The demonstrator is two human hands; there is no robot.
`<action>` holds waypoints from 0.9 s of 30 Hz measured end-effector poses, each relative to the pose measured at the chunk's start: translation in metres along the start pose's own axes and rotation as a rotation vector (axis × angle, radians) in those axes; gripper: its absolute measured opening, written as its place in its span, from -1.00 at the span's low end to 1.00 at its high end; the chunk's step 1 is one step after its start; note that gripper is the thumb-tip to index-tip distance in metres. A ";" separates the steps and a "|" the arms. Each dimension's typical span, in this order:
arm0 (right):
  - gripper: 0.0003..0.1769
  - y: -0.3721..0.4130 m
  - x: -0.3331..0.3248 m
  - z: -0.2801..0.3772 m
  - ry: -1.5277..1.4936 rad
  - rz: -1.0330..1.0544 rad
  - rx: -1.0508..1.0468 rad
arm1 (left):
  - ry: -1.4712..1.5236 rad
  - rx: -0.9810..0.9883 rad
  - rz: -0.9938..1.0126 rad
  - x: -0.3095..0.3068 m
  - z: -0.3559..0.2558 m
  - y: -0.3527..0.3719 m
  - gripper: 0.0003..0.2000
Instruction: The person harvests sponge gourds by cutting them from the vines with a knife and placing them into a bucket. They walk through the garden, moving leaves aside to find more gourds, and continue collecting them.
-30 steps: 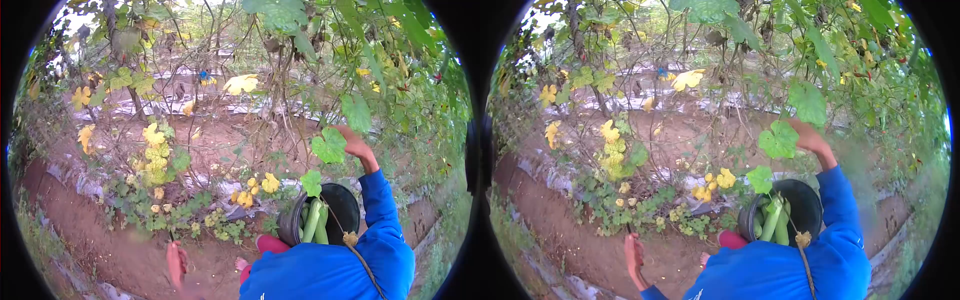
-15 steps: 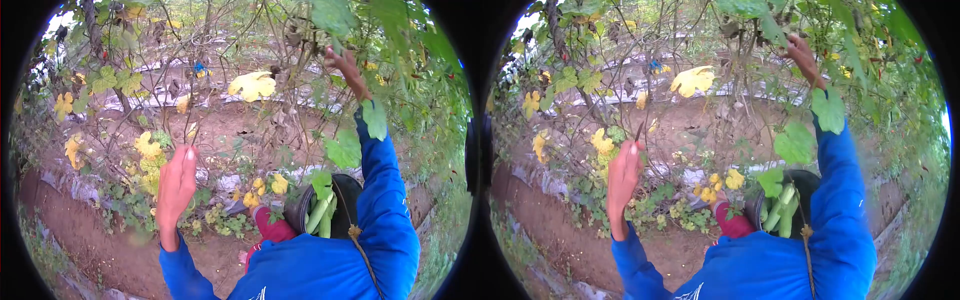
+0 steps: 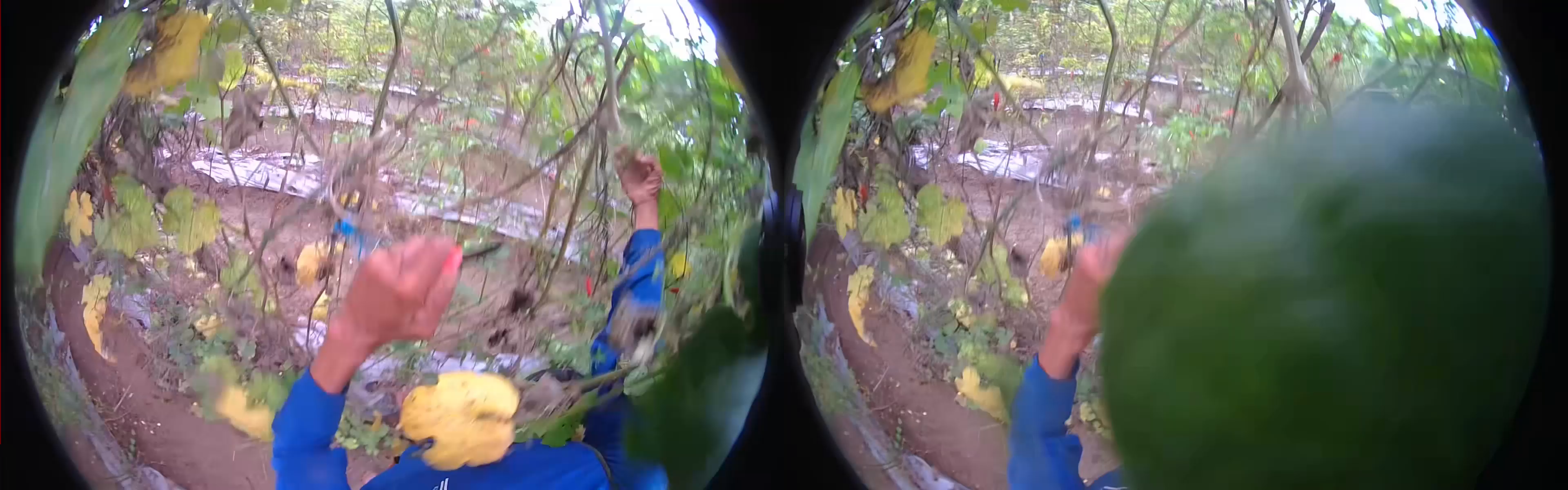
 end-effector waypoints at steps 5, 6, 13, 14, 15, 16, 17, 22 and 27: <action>-0.62 -0.043 -0.270 0.063 -0.077 -0.749 0.046 | 0.072 -0.300 0.172 0.069 0.069 0.035 -0.80; -0.62 -0.062 -0.265 0.066 -0.045 -0.739 0.049 | 0.146 -0.365 0.073 0.072 0.085 0.050 -0.72; -0.62 -0.165 -0.232 0.083 0.058 -0.643 0.090 | 0.924 -1.191 -0.144 0.121 0.129 0.104 -0.64; -0.62 -0.175 -0.227 0.085 0.069 -0.631 0.091 | 1.113 -1.271 -0.071 0.126 0.116 0.089 -0.53; -0.62 -0.183 -0.226 0.085 0.075 -0.625 0.094 | 1.106 -1.269 -0.071 0.122 0.109 0.069 -0.53; -0.62 -0.188 -0.224 0.086 0.077 -0.620 0.094 | 1.259 -1.301 -0.155 0.131 0.100 0.044 -0.52; -0.63 -0.191 -0.221 0.084 0.085 -0.619 0.097 | 1.417 -1.325 -0.243 0.141 0.097 0.028 -0.51; -0.63 -0.180 -0.207 0.072 0.110 -0.641 0.163 | 1.316 -1.245 -0.126 0.182 0.158 0.002 -0.55; -0.63 -0.166 -0.229 0.089 0.123 -0.686 0.119 | 0.700 -0.765 0.045 0.189 0.198 -0.059 -0.48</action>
Point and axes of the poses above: each hand's wrist, its own y-axis away from the middle knuckle, its own x-axis out of the palm, z = x × y, the point moved 10 cm from there along -y, towards the middle knuckle, and after that the axes turned 15 degrees about x, right-handed, at the moved point
